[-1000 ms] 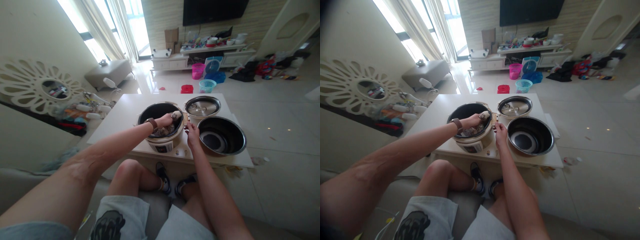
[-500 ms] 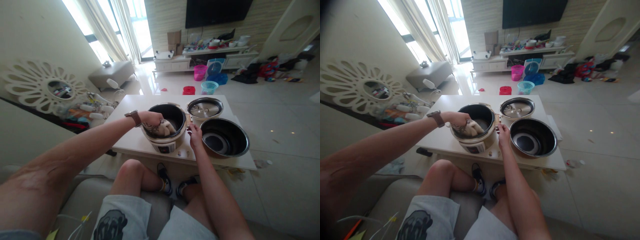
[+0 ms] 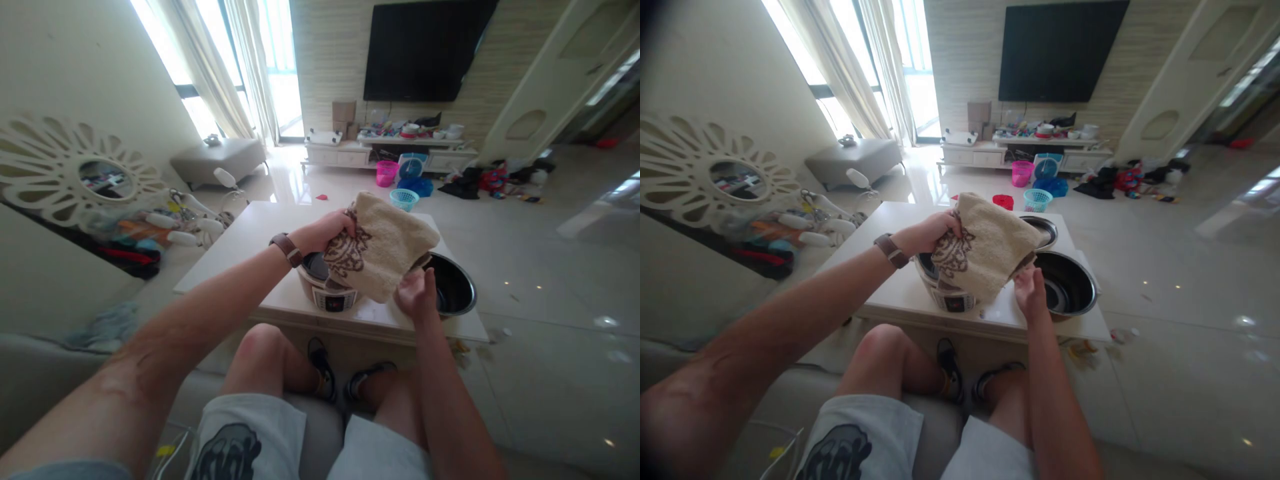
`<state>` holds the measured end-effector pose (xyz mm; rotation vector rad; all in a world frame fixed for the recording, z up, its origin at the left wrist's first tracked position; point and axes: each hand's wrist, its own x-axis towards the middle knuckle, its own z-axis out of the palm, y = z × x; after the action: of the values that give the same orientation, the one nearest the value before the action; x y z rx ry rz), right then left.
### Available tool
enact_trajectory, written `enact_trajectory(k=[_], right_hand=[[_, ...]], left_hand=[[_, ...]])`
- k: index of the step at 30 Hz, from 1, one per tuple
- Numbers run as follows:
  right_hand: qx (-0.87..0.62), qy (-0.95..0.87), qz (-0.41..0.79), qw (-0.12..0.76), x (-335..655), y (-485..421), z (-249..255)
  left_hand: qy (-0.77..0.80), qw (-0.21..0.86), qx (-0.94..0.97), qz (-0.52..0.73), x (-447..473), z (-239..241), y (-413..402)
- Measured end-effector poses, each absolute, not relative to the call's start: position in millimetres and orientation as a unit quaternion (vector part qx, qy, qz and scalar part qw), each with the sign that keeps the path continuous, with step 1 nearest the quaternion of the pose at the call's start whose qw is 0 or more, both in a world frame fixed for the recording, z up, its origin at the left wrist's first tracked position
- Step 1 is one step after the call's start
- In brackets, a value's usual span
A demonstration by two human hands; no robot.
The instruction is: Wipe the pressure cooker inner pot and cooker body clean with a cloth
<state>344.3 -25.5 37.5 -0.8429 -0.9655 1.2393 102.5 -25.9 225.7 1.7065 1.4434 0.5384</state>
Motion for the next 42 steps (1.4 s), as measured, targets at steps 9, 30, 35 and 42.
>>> enact_trajectory(k=[9,30,35,42], right_hand=[[-0.436,-0.356,0.655,0.504,367.4,-103.5,94.1],[-0.527,-0.604,0.183,0.569,283.3,18.2,170.4],[-0.612,-0.728,0.175,0.253,209.3,50.3,116.9],[-0.529,-0.832,0.167,-0.002,158.2,40.6,84.1]], left_hand=[[0.410,0.626,0.494,0.442,141.7,176.2,-60.6],[0.556,0.329,0.276,0.712,-30.6,-4.1,1.3],[0.483,0.410,0.276,0.723,-15.1,-6.0,7.1],[0.477,0.432,0.276,0.714,-15.7,-3.8,3.9]])
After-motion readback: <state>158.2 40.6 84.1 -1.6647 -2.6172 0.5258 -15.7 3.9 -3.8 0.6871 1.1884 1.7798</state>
